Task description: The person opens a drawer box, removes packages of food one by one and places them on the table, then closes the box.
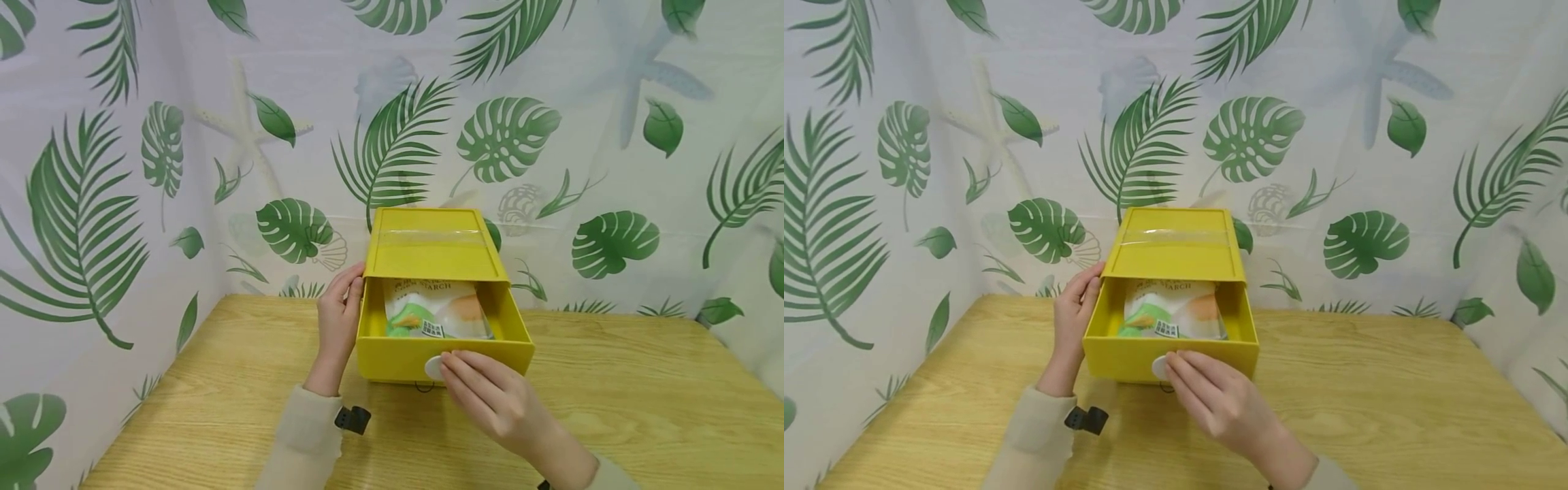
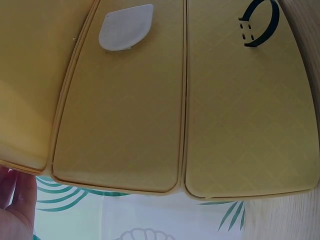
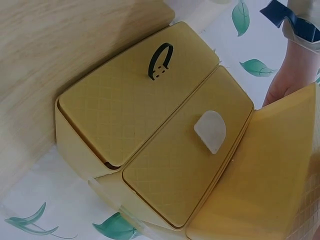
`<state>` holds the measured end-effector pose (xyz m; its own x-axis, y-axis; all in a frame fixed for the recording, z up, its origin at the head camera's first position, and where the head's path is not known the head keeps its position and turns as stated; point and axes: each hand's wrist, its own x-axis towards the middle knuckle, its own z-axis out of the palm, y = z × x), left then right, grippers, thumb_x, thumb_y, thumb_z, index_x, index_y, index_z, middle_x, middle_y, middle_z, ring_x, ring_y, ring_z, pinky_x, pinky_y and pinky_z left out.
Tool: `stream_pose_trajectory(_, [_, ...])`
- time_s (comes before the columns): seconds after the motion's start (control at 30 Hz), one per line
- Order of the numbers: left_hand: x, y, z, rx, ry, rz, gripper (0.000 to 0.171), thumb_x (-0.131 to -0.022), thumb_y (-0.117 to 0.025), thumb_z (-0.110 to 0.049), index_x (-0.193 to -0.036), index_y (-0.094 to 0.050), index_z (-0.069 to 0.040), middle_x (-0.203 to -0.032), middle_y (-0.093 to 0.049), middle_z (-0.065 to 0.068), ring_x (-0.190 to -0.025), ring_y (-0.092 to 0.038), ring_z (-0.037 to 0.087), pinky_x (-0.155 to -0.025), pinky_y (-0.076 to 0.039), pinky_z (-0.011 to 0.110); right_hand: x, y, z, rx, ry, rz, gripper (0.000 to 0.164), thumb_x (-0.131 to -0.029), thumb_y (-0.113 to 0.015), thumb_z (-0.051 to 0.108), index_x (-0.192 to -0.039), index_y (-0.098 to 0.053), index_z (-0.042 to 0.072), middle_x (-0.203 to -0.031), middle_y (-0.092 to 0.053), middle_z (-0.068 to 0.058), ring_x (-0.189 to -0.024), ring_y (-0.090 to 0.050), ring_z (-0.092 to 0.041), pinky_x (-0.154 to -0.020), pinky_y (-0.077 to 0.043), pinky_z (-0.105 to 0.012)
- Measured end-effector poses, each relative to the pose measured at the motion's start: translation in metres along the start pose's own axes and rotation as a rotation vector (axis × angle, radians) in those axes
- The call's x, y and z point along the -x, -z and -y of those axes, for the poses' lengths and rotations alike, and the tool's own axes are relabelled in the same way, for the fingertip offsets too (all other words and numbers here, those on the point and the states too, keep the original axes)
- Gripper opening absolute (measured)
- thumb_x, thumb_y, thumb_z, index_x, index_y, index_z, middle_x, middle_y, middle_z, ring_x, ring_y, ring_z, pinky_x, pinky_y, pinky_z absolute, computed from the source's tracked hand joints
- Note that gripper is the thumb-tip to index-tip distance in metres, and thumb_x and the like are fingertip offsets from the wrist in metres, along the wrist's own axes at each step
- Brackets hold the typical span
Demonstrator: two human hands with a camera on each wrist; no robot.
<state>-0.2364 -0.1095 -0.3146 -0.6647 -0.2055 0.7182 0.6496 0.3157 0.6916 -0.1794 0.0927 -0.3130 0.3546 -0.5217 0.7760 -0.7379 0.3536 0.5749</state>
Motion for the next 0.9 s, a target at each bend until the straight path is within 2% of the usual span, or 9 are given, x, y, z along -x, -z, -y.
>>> stream_pose_trajectory(0.03, [0.0001, 0.0003, -0.0048, 0.000, 0.005, 0.000, 0.024, -0.089, -0.047, 0.001, -0.107, -0.057, 0.013, -0.108, -0.056, 0.025, -0.098, -0.055, 0.033, -0.074, -0.051, 0.040, -0.0003, 0.0009, 0.0004, 0.000, 0.000, 0.004, 0.021, -0.089, -0.049, 0.001, -0.080, -0.065, -0.008, -0.081, -0.065, -0.019, -0.071, -0.062, -0.026, -0.063, -0.053, -0.029])
stream_pose_trajectory(0.9, [-0.0003, 0.0015, -0.0061, -0.001, -0.002, 0.009, 0.023, -0.089, -0.047, 0.002, -0.107, -0.057, 0.013, -0.108, -0.056, 0.025, -0.097, -0.055, 0.034, -0.071, -0.051, 0.041, -0.0019, 0.0103, 0.0061, 0.001, 0.041, 0.014, 0.020, -0.088, -0.048, -0.002, -0.078, -0.065, -0.007, -0.079, -0.065, -0.017, -0.069, -0.062, -0.023, -0.062, -0.053, -0.028])
